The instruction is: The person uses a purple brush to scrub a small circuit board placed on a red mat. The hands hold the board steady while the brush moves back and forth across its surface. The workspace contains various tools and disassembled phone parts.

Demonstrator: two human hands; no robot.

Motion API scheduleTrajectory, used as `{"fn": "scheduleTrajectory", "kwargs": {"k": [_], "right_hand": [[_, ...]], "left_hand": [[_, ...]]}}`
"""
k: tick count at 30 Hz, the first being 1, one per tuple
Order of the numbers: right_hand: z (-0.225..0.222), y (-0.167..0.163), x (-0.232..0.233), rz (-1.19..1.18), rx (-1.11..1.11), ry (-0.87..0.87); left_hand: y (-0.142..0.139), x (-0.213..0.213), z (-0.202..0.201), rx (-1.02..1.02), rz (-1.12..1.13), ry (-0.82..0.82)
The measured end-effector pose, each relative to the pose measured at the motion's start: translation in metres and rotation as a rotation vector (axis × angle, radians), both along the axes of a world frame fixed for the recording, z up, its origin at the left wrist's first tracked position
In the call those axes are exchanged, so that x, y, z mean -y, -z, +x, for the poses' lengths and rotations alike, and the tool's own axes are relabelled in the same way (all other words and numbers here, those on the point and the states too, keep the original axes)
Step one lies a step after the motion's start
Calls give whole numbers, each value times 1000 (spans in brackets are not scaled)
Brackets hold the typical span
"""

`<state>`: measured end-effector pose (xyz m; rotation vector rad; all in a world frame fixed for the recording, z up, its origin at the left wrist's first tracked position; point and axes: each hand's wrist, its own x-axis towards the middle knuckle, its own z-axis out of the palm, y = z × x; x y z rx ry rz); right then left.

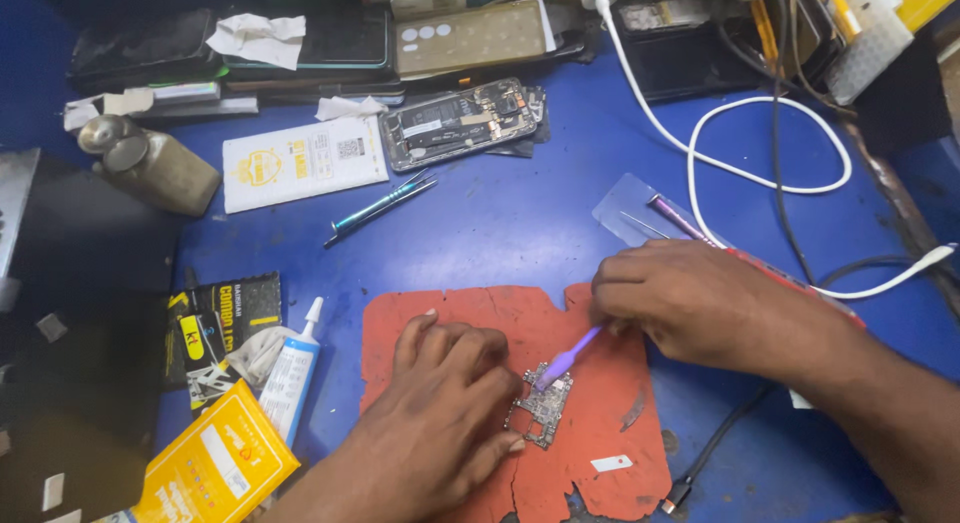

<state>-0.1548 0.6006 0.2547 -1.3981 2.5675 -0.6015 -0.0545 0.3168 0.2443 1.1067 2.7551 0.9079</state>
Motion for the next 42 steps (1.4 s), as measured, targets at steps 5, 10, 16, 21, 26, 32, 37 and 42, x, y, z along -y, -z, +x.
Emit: {"fn": "scheduleTrajectory", "kwargs": {"k": [5, 10, 16, 21, 26, 32, 37, 42], "right_hand": [[2, 3, 3, -102, -35, -248], [1, 15, 3, -55, -53, -186], [6, 15, 2, -45, -6, -208], [7, 12, 4, -121, -45, -300], [2, 9, 2, -83, -81, -190], [3, 8, 1, -74, -40, -303], [0, 7, 4, -51, -131, -164], [5, 6, 9, -34, -53, -290]], "left_hand": [[-1, 1, 0, 35, 17, 20], [2, -1, -2, -6, 18, 29], [2, -1, -2, -5, 33, 33], [0, -1, -1, -18, 14, 27], [0, -2, -1, -32, -25, 28], [3, -4, -1, -14, -1, -28], [7, -6, -1, -24, -75, -40], [8, -5, -1, -4, -67, -27]]}}
